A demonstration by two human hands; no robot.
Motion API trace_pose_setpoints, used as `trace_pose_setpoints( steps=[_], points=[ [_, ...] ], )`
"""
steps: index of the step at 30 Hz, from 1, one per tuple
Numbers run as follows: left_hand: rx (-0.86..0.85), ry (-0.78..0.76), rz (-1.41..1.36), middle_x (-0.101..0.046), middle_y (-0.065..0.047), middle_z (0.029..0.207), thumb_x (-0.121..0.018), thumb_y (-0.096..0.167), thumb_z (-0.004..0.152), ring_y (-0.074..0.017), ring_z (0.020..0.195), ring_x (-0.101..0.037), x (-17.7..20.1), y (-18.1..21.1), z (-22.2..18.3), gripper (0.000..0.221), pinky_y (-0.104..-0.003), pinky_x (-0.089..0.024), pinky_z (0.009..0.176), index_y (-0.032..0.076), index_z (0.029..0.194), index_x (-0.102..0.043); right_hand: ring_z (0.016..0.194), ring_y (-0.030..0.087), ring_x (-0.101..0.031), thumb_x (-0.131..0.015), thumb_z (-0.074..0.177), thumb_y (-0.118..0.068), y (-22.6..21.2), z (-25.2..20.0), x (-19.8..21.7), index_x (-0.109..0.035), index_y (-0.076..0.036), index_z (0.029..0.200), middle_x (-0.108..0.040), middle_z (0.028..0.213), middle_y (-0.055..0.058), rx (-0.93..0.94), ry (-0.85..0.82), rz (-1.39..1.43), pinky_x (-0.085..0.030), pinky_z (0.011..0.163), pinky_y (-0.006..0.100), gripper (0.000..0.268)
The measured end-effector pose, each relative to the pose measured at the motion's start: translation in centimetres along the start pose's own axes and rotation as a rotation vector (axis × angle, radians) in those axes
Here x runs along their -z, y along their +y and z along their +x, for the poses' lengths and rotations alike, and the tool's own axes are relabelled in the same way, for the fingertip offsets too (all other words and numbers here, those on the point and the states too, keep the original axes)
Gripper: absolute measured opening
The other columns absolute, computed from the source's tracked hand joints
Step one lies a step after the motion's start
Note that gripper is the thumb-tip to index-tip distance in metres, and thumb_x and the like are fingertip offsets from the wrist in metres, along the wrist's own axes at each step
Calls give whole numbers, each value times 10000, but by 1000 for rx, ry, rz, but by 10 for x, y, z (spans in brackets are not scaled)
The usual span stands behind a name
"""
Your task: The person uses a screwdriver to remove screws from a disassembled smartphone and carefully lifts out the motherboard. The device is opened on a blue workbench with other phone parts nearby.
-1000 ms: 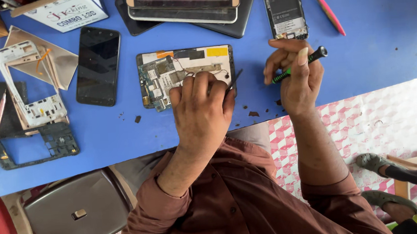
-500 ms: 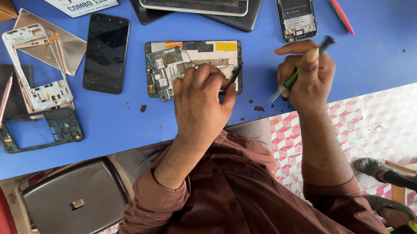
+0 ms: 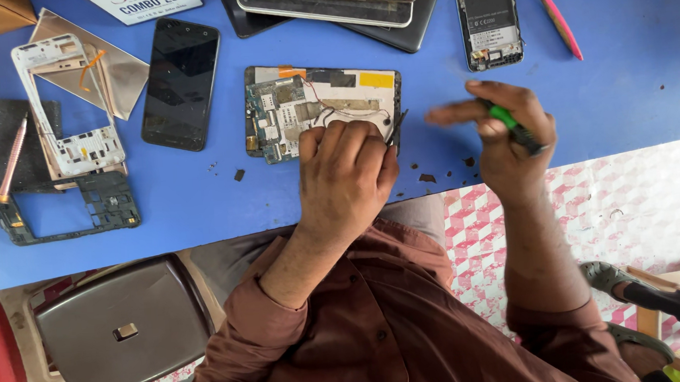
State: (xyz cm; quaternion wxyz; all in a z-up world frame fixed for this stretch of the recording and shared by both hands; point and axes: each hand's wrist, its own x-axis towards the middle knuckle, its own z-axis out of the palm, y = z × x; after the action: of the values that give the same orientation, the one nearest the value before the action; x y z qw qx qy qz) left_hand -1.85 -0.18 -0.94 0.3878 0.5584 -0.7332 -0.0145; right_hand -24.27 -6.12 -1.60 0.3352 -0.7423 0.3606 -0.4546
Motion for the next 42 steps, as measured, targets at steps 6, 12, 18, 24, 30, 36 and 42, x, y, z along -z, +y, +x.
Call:
trace_pose_setpoints(
  steps=[6,12,18,24,30,36,42],
  points=[
    [21,-7,3,-612,-24,944,-814,150,876,-215,905,-580,2,-1,0,197,-432,-412,893,80,871,-630,1328,322,-682,-498,1097,73,-7,45,-5,-452,21,1431,-698,1374,161,209,-366,-190,-618,1105,365,340],
    [103,-14,-81,-620,-16,945,-815,138,848,-227,919,-581,1,-4,0,212,-428,-405,866,92,851,-607,1283,331,-661,-631,959,114,-19,56,-17,-536,11,1356,-722,1300,154,277,-451,-379,-490,1178,489,420],
    [154,-37,-164,-627,17,935,-812,133,842,-206,911,-577,0,-9,3,203,-411,-396,856,118,834,-610,1266,317,-687,-622,971,149,-31,37,-26,-604,19,1140,-726,1217,167,239,-280,-351,-540,1135,475,214],
    [140,-60,-158,-598,1,926,-802,128,853,-209,899,-564,1,-10,3,203,-413,-374,830,114,842,-600,1231,330,-701,-535,956,178,-39,7,-28,-547,22,1088,-709,1234,197,209,-95,-324,-599,1064,444,205],
    [131,-85,-137,-588,6,915,-799,133,877,-201,890,-568,0,-11,3,211,-410,-375,822,113,859,-589,1117,311,-718,-668,766,118,-38,7,-19,-575,-18,929,-748,1101,141,400,-333,-395,-575,966,475,231],
    [136,-57,-131,-599,0,936,-795,137,869,-213,907,-576,2,-10,2,206,-413,-385,835,109,860,-591,1118,300,-718,-740,776,29,-45,18,-25,-584,-24,911,-753,1076,115,438,-397,-475,-561,966,458,213],
    [132,-68,-125,-606,5,934,-808,142,871,-205,905,-580,1,-10,2,217,-408,-391,840,111,850,-595,1121,294,-700,-774,798,-78,-46,15,-27,-596,-26,918,-738,1060,112,467,-389,-532,-558,966,472,221]
  ],
)
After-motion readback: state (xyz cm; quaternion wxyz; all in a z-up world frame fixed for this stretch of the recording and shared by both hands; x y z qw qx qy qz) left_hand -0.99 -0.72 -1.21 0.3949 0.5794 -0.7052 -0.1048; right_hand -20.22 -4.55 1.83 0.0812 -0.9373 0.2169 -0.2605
